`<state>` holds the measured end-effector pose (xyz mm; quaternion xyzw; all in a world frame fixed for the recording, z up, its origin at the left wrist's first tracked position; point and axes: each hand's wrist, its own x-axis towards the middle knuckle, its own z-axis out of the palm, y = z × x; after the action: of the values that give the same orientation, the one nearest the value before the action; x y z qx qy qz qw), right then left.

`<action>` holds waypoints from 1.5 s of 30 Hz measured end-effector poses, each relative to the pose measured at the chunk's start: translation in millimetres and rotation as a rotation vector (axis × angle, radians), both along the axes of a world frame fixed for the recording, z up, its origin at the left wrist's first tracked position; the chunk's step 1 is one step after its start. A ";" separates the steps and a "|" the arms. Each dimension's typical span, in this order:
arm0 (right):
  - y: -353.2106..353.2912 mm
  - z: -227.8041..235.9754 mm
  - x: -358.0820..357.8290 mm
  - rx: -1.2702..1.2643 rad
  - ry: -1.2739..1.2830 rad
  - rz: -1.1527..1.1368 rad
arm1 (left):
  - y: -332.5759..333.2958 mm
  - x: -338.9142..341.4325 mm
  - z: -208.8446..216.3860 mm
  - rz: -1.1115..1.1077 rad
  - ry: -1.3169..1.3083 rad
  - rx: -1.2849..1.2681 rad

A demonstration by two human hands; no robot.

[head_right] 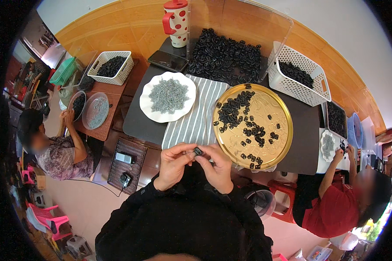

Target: The person sorts small black pellets from a gold tray into a white plate by hand.

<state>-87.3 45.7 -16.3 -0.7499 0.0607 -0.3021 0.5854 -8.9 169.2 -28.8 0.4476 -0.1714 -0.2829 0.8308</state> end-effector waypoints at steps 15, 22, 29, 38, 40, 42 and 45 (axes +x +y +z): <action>-2.4 6.2 -3.4 -0.340 -0.046 -0.056 | 4.9 6.0 2.8 -0.123 0.004 0.000; -1.5 8.7 -8.6 -0.300 -0.040 -0.025 | 5.5 7.5 2.2 -0.174 -0.018 -0.045; -1.2 11.1 -12.7 -0.341 -0.047 -0.023 | 6.1 6.6 0.4 -0.190 -0.022 -0.049; 1.7 12.5 -11.8 -0.356 -0.073 -0.031 | 4.6 3.5 -3.5 -0.150 -0.048 -0.082; 2.5 14.5 -10.6 -0.394 -0.098 -0.047 | 4.5 3.0 -2.2 -0.151 -0.045 -0.071; 1.5 16.7 -9.5 -0.417 -0.110 -0.045 | 5.1 3.0 -1.9 -0.146 -0.045 -0.057; 0.5 16.0 -9.3 -0.464 -0.134 -0.052 | 4.3 2.8 -2.3 -0.147 -0.027 -0.075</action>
<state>-96.5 46.2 -0.3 -0.8406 -0.0299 -0.3723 0.3922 -6.1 173.6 -31.0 0.4060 -0.2255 -0.3306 0.8216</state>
